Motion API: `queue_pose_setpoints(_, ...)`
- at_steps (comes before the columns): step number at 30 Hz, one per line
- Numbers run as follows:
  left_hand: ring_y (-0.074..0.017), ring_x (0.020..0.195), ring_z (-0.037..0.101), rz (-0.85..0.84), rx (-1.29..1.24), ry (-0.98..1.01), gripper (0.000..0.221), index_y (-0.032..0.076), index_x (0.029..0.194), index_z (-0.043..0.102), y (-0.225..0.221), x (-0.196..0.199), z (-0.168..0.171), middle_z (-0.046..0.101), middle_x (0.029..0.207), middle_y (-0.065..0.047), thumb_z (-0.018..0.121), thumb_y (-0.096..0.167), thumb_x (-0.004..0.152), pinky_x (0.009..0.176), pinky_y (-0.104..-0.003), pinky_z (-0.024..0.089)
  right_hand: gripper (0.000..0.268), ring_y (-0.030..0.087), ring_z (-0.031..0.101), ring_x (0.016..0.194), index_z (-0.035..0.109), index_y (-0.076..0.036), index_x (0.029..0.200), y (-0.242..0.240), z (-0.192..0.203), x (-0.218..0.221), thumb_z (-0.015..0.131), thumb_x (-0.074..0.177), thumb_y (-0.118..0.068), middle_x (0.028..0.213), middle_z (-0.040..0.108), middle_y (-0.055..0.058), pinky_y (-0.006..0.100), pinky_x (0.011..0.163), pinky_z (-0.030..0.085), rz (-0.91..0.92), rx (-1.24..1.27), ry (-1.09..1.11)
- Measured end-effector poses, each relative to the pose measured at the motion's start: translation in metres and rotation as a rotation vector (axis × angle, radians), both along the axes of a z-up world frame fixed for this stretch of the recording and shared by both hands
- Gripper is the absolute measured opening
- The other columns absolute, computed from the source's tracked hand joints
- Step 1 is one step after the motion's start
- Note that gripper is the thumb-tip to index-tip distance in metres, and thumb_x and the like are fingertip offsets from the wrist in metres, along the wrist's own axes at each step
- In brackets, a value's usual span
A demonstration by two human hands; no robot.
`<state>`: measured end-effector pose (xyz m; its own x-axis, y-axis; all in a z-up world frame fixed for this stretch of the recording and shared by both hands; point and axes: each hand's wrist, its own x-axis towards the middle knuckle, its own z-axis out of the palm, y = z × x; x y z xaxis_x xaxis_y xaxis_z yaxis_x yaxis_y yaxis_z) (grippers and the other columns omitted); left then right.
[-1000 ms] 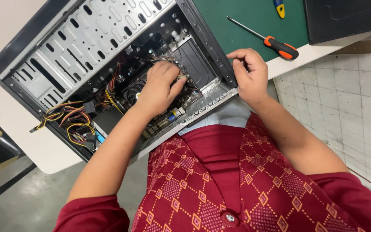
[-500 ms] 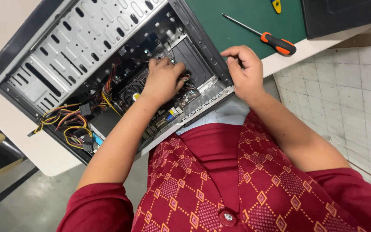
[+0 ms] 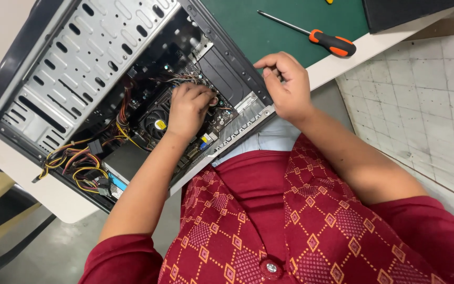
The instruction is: Installing a power supply unit into a computer case and connecting the power cables to the motherboard and other components.
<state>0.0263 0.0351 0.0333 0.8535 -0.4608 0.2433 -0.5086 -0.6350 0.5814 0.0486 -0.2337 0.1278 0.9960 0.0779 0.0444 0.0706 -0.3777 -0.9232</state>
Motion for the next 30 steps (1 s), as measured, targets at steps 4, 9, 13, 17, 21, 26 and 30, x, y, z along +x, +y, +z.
queue_pose_setpoints(4,-0.0255,0.096,0.063,-0.020,-0.051,-0.049,0.013,0.007,0.104,0.078,0.004,-0.005,-0.006,0.079,0.103,-0.001,0.083,0.009,0.092,0.083,-0.041,0.044,0.020,0.016,0.052,0.083,0.070,-0.007,0.108,0.001,0.003,0.000,0.052,0.101,-0.004,0.088,0.058,0.002,0.031,0.081,0.043,0.009,-0.004,-0.006)
queue_pose_setpoints(9,-0.0258,0.094,0.064,-0.051,-0.138,-0.124,0.013,0.008,0.093,0.076,0.008,-0.001,-0.005,0.078,0.097,0.000,0.077,-0.005,0.092,0.083,-0.039,0.041,0.021,0.015,0.048,0.078,0.071,-0.006,0.107,0.001,0.007,0.001,0.052,0.099,-0.001,0.085,0.054,0.002,0.030,0.077,0.042,0.005,0.019,0.013)
queue_pose_setpoints(13,-0.0209,0.083,0.061,0.034,-0.098,-0.199,0.013,0.022,0.082,0.074,0.008,-0.002,-0.024,0.073,0.088,0.007,0.082,0.022,0.092,0.079,-0.036,0.048,0.023,0.016,0.052,0.069,0.073,-0.001,0.108,-0.005,-0.011,0.004,0.054,0.098,0.005,0.078,0.059,0.008,0.030,0.070,0.050,0.021,0.111,-0.100)
queue_pose_setpoints(17,-0.0174,0.082,0.061,0.034,-0.060,-0.201,0.012,0.024,0.082,0.075,0.004,0.000,-0.018,0.073,0.086,0.010,0.082,0.024,0.091,0.079,-0.033,0.045,0.023,0.015,0.051,0.065,0.072,0.000,0.107,-0.005,-0.008,0.006,0.053,0.098,0.007,0.077,0.058,0.008,0.030,0.067,0.049,0.032,0.123,-0.104)
queue_pose_setpoints(21,-0.0176,0.078,0.060,0.041,-0.033,-0.210,0.012,0.021,0.083,0.077,0.000,0.004,-0.013,0.074,0.083,0.008,0.078,0.020,0.095,0.078,-0.032,0.043,0.023,0.014,0.050,0.064,0.072,-0.001,0.107,-0.005,-0.010,0.006,0.052,0.098,0.007,0.076,0.056,0.007,0.030,0.065,0.049,0.032,0.140,-0.099)
queue_pose_setpoints(26,-0.0164,0.079,0.061,0.057,0.017,-0.212,0.010,0.022,0.085,0.077,-0.003,0.005,-0.011,0.074,0.083,0.008,0.079,0.020,0.095,0.079,-0.032,0.042,0.022,0.014,0.050,0.063,0.072,0.000,0.108,-0.005,-0.009,0.005,0.052,0.099,0.006,0.075,0.055,0.008,0.030,0.064,0.049,0.032,0.144,-0.097)
queue_pose_setpoints(30,-0.0162,0.079,0.062,0.058,0.044,-0.208,0.009,0.021,0.085,0.077,-0.005,0.005,-0.009,0.074,0.082,0.008,0.078,0.017,0.094,0.077,-0.033,0.042,0.022,0.014,0.050,0.061,0.071,0.001,0.107,-0.005,-0.008,0.006,0.052,0.098,0.007,0.075,0.056,0.009,0.030,0.062,0.049,0.037,0.139,-0.105)
